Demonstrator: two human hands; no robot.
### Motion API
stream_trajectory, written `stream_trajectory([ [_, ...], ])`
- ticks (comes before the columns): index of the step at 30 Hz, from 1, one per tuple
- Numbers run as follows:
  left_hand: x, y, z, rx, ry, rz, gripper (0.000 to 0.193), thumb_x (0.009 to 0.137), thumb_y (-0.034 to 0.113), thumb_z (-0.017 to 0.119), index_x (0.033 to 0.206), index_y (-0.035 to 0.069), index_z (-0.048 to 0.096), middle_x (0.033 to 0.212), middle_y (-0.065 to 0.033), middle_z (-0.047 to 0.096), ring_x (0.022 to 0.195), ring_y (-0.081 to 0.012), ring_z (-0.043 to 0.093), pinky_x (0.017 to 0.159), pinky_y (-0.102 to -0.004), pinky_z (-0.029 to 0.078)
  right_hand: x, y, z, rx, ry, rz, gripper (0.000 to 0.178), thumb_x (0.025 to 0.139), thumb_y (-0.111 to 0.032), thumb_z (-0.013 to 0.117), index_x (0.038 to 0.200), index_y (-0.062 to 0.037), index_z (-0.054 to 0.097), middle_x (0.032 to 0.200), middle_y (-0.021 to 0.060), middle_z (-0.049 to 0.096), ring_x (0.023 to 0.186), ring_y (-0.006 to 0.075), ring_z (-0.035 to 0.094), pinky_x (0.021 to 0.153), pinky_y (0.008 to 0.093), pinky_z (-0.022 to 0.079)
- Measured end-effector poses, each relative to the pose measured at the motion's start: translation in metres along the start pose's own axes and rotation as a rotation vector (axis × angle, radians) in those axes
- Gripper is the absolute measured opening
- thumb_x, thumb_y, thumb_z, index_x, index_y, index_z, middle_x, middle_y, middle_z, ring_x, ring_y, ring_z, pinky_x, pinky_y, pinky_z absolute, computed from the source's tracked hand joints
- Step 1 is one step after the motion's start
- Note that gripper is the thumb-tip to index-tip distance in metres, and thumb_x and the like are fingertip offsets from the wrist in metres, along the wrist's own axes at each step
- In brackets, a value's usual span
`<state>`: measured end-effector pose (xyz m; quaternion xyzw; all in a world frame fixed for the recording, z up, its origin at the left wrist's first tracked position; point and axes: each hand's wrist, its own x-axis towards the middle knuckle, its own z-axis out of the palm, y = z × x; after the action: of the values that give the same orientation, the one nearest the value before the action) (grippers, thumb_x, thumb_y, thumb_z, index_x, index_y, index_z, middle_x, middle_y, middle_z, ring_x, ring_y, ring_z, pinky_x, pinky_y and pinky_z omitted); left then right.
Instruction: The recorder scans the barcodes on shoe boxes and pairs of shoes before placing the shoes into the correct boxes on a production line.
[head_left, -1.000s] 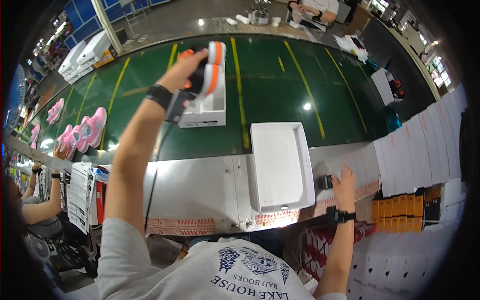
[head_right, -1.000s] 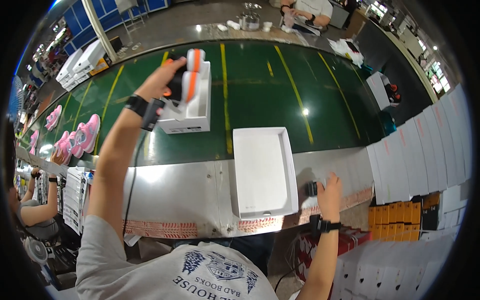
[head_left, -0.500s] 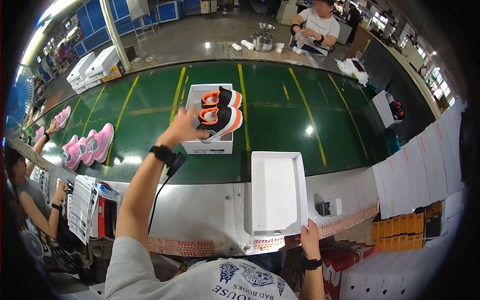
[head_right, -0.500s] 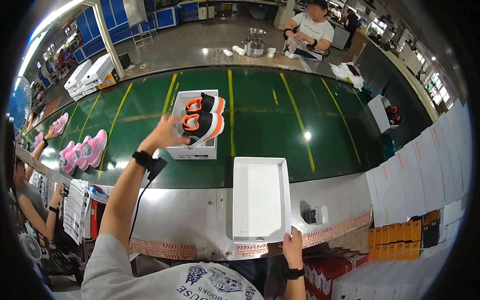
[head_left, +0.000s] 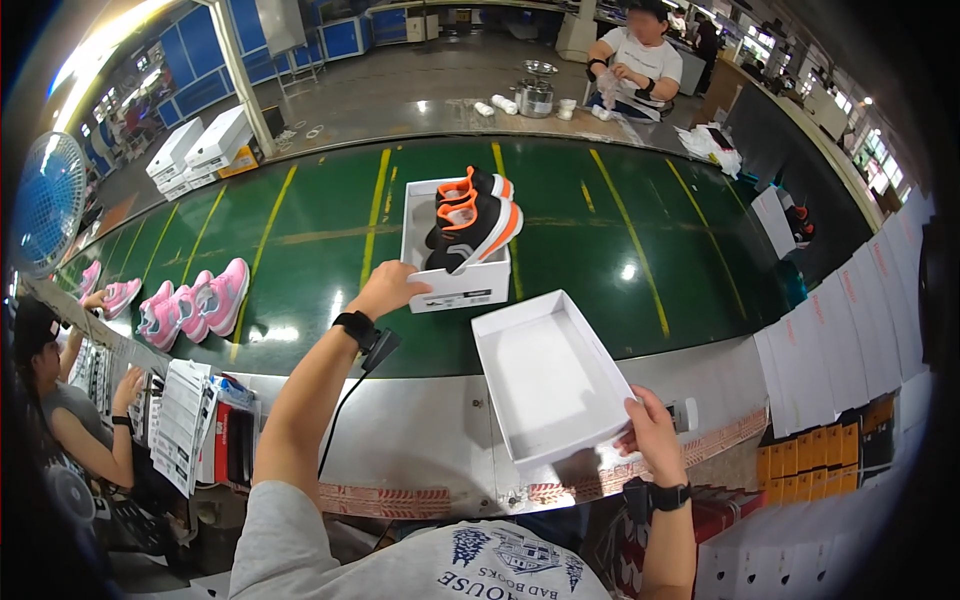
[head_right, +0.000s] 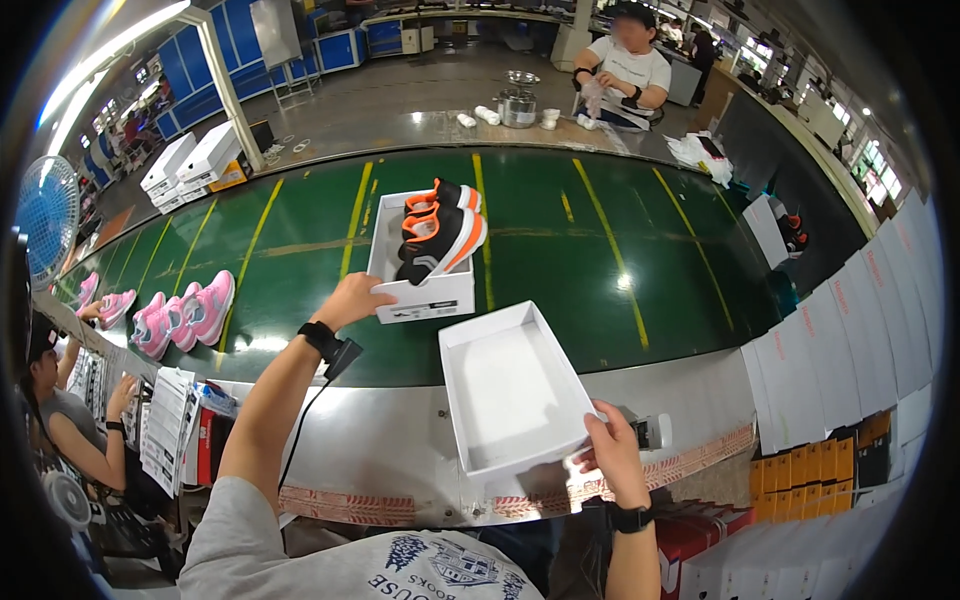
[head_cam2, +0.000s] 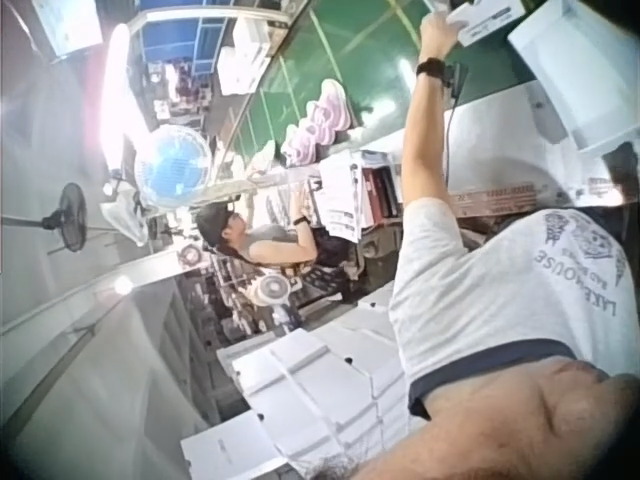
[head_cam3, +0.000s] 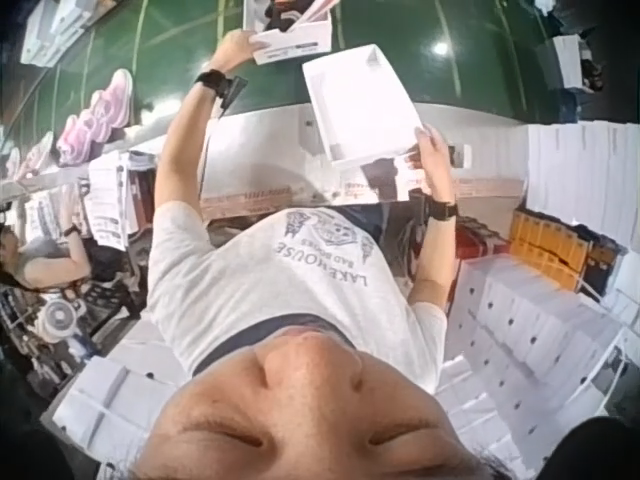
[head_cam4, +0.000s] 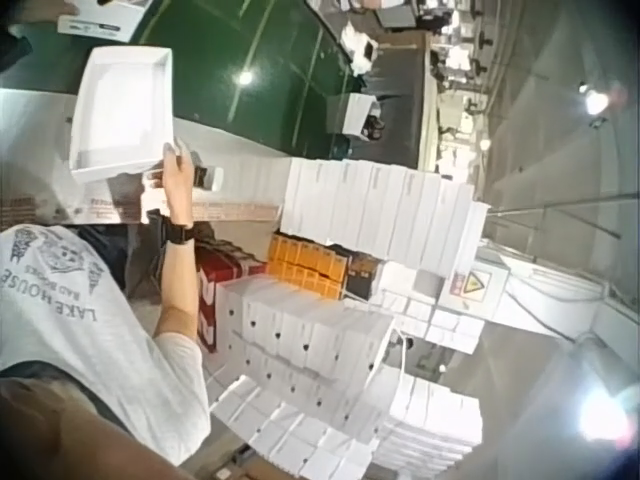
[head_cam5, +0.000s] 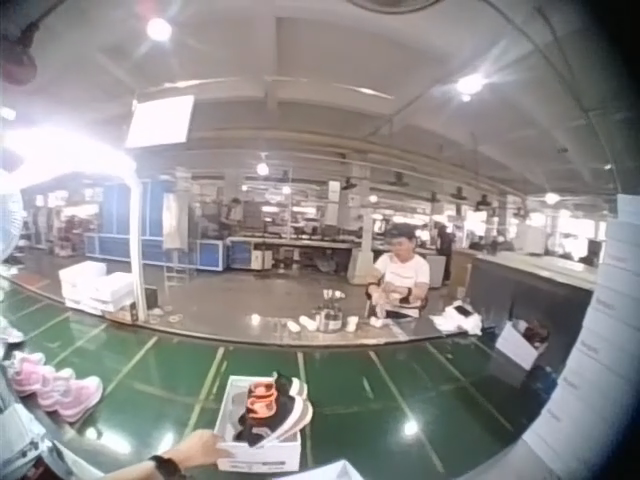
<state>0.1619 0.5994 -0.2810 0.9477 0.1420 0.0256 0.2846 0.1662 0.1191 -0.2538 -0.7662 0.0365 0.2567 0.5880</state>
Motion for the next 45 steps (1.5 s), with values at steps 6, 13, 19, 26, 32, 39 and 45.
stream_trajectory([
  [6, -0.012, -0.012, -0.006, 0.107, 0.033, -0.044, 0.038, 0.08, 0.037, 0.076, 0.098, 0.003, 0.074, 0.093, -0.0226, 0.07, 0.094, -0.0388, 0.068, 0.085, -0.0453, 0.054, 0.055, 0.016, 0.103, 0.3, -0.208, 0.057, 0.05, 0.099, -0.037, 0.055, 0.139, -0.0082, 0.045, 0.092, 0.0145, 0.064, 0.064, 0.0248, 0.068, 0.054, 0.034, 0.059],
  [13, -0.017, 0.01, 0.023, 0.12, 0.17, 0.176, 0.033, 0.081, 0.032, 0.074, 0.087, 0.0, 0.072, 0.084, -0.0247, 0.067, 0.089, -0.0412, 0.066, 0.083, -0.0474, 0.053, 0.124, 0.046, 0.147, 0.478, -0.221, 0.007, 0.039, 0.103, -0.039, 0.051, 0.122, -0.0059, 0.05, 0.094, 0.0126, 0.062, 0.071, 0.023, 0.064, 0.067, 0.0352, 0.061],
  [19, -0.046, 0.008, 0.058, 0.216, 0.192, 0.195, 0.03, 0.081, 0.032, 0.073, 0.081, 0.002, 0.072, 0.082, -0.0224, 0.065, 0.086, -0.0383, 0.066, 0.075, -0.0446, 0.056, 0.175, 0.044, 0.189, 0.642, -0.276, 0.045, 0.039, 0.104, -0.038, 0.05, 0.113, -0.0003, 0.051, 0.098, 0.0143, 0.06, 0.082, 0.0255, 0.066, 0.076, 0.0393, 0.062],
  [26, -0.054, -0.006, 0.076, 0.071, 0.169, -0.029, 0.031, 0.087, 0.031, 0.069, 0.099, 0.003, 0.071, 0.1, -0.0268, 0.061, 0.085, -0.042, 0.067, 0.08, -0.0476, 0.055, 0.196, 0.033, 0.2, 0.91, -0.317, 0.151, 0.026, 0.1, -0.011, 0.043, 0.117, 0.0087, 0.047, 0.119, 0.0252, 0.052, 0.111, 0.0368, 0.059, 0.1, 0.0448, 0.055],
  [32, -0.019, 0.007, 0.089, -0.033, 0.112, 0.015, 0.029, 0.088, 0.027, 0.069, 0.092, -0.002, 0.067, 0.1, -0.0284, 0.062, 0.095, -0.046, 0.063, 0.083, -0.0501, 0.052, 0.176, 0.033, 0.155, 0.927, -0.466, 0.117, 0.026, 0.102, -0.012, 0.048, 0.121, 0.0048, 0.051, 0.107, 0.0217, 0.065, 0.104, 0.0326, 0.067, 0.095, 0.0434, 0.056],
  [39, 0.041, -0.002, 0.101, -0.044, 0.124, 0.056, 0.027, 0.089, 0.025, 0.068, 0.09, -0.002, 0.068, 0.094, -0.0265, 0.066, 0.094, -0.0437, 0.064, 0.08, -0.0491, 0.052, 0.019, 0.011, 0.05, 0.608, -0.438, -0.027, 0.029, 0.105, -0.018, 0.045, 0.125, 0.0006, 0.054, 0.11, 0.0164, 0.066, 0.1, 0.0267, 0.069, 0.093, 0.0396, 0.056],
  [45, 0.095, -0.132, 0.123, -0.12, 0.232, 0.104, 0.031, 0.082, 0.023, 0.072, 0.08, -0.005, 0.059, 0.078, -0.0259, 0.06, 0.073, -0.043, 0.057, 0.068, -0.0494, 0.045, -0.077, 0.025, -0.075, 0.038, 0.197, -0.383, 0.024, 0.101, -0.017, 0.056, 0.119, -0.0021, 0.061, 0.102, 0.0056, 0.065, 0.095, 0.0147, 0.065, 0.083, 0.0303, 0.053],
])
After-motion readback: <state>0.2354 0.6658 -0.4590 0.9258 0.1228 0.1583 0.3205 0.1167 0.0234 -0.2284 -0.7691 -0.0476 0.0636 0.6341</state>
